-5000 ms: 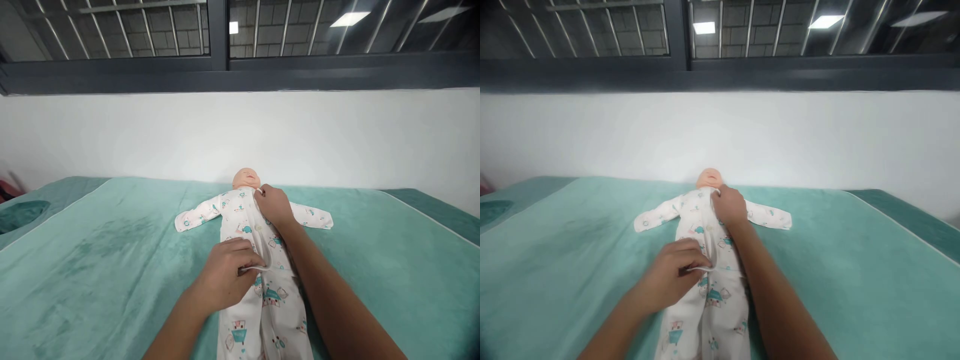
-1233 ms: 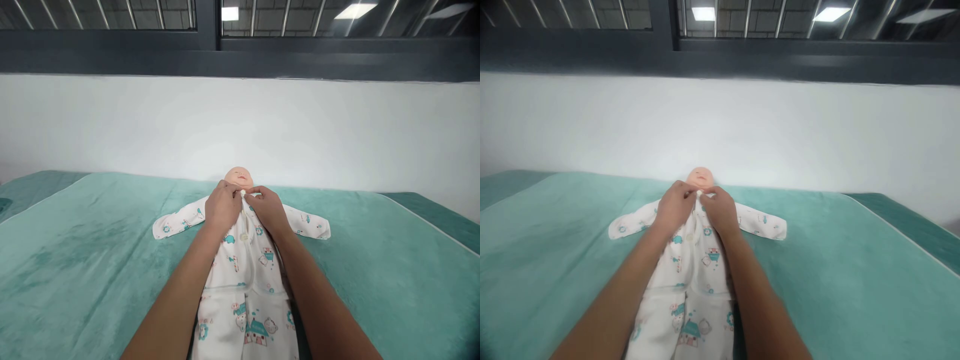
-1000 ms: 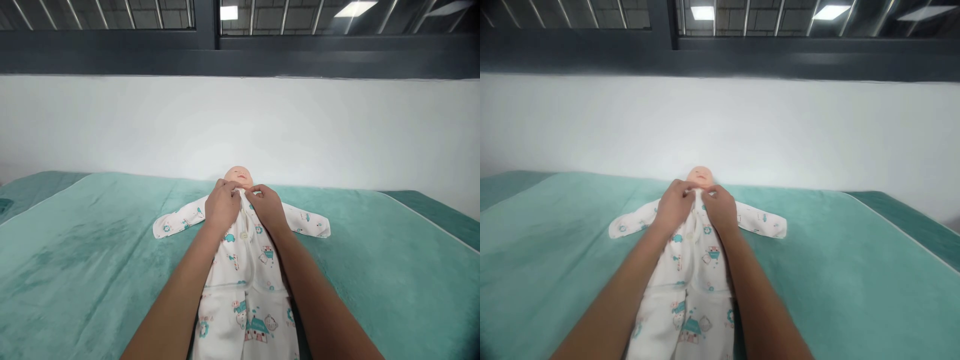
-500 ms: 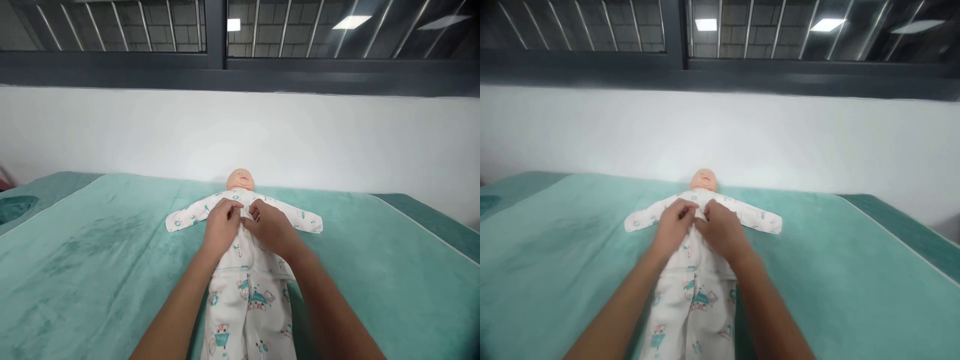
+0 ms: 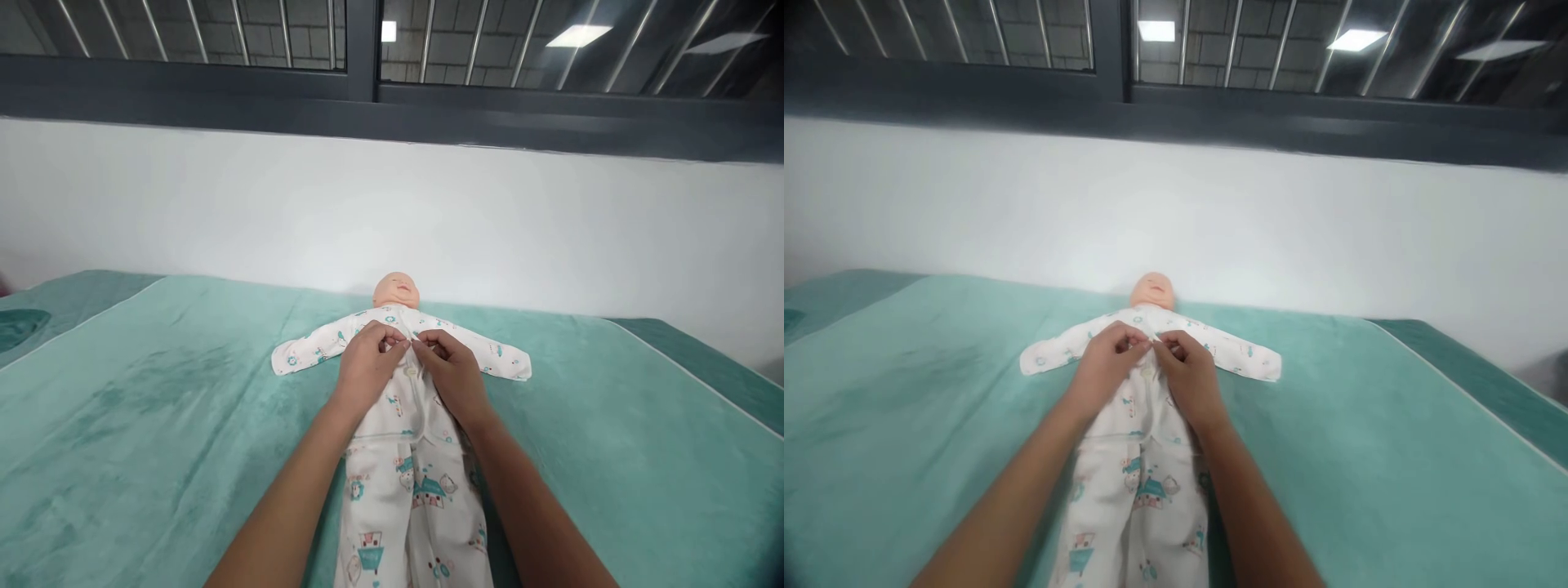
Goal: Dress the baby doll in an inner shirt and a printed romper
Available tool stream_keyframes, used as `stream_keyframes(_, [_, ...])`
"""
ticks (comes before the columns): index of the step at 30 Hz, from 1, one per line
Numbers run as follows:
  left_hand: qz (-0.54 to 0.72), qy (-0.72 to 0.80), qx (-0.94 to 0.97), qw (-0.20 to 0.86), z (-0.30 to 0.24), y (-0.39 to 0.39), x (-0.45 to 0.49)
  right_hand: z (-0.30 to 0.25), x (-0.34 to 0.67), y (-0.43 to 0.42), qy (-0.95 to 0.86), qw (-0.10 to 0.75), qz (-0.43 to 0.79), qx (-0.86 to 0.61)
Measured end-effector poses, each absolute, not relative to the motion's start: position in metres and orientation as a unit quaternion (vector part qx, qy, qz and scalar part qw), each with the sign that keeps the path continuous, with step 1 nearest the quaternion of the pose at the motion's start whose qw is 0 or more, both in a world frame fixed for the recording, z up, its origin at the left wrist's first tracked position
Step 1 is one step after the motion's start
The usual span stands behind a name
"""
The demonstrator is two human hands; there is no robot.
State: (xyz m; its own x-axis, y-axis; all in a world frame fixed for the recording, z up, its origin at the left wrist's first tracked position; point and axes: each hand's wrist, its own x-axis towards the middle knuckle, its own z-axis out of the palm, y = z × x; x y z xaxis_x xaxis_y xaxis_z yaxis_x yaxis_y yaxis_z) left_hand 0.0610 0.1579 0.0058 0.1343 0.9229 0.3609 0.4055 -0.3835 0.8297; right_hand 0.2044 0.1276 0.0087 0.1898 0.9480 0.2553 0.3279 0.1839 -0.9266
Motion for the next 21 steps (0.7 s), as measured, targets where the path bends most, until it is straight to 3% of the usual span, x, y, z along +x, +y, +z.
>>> stream_keyframes(11, [0.44, 0.52, 0.688, 0.25, 0.0115, 0.1548, 0.0662, 0.007, 0.2086, 0.1301, -0.534, 0.557, 0.311, -0.554])
stream_keyframes(21, [0.465, 0.496, 0.642, 0.356, 0.0143, 0.1556, 0.0616, 0.0068, 0.2073, 0.1306, -0.536, 0.558, 0.318, -0.548])
